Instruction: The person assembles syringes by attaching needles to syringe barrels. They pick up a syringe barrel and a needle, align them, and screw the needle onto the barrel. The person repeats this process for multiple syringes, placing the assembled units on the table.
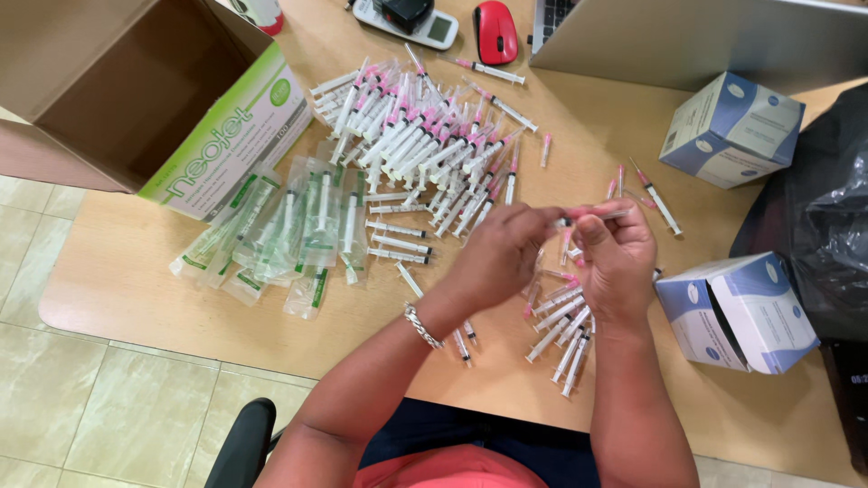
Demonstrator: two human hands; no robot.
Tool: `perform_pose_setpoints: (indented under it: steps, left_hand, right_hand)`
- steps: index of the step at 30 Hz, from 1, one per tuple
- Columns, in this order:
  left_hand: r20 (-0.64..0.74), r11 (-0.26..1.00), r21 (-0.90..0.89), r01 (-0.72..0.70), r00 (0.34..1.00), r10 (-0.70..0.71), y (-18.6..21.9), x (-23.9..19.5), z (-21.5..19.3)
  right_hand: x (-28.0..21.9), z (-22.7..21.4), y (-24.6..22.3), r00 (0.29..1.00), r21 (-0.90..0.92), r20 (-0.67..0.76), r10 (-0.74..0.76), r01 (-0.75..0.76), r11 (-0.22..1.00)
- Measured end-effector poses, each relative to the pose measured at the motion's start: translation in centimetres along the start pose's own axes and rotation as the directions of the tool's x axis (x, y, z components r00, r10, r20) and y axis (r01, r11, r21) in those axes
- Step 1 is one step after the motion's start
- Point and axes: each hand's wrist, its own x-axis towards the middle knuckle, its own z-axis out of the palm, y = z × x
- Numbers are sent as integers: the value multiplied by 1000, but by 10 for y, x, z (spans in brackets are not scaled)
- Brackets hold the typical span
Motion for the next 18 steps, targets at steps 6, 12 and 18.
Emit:
perform_pose_setpoints:
  steps: [6, 12, 18]
  left_hand:
    - [-304, 801, 599, 16, 930, 209, -2, 34, -67]
    - [-413, 678, 715, 172, 886, 211, -19, 33, -91]
    - [-295, 607, 788, 103, 928, 226, -30, 28, -71]
  right_hand:
    - [1, 17, -23, 978, -612, 154, -143, 208, 763]
    - [3, 7, 9, 796, -776, 589, -139, 605, 178]
    - [2, 12, 7, 796, -793, 603, -47, 605, 66]
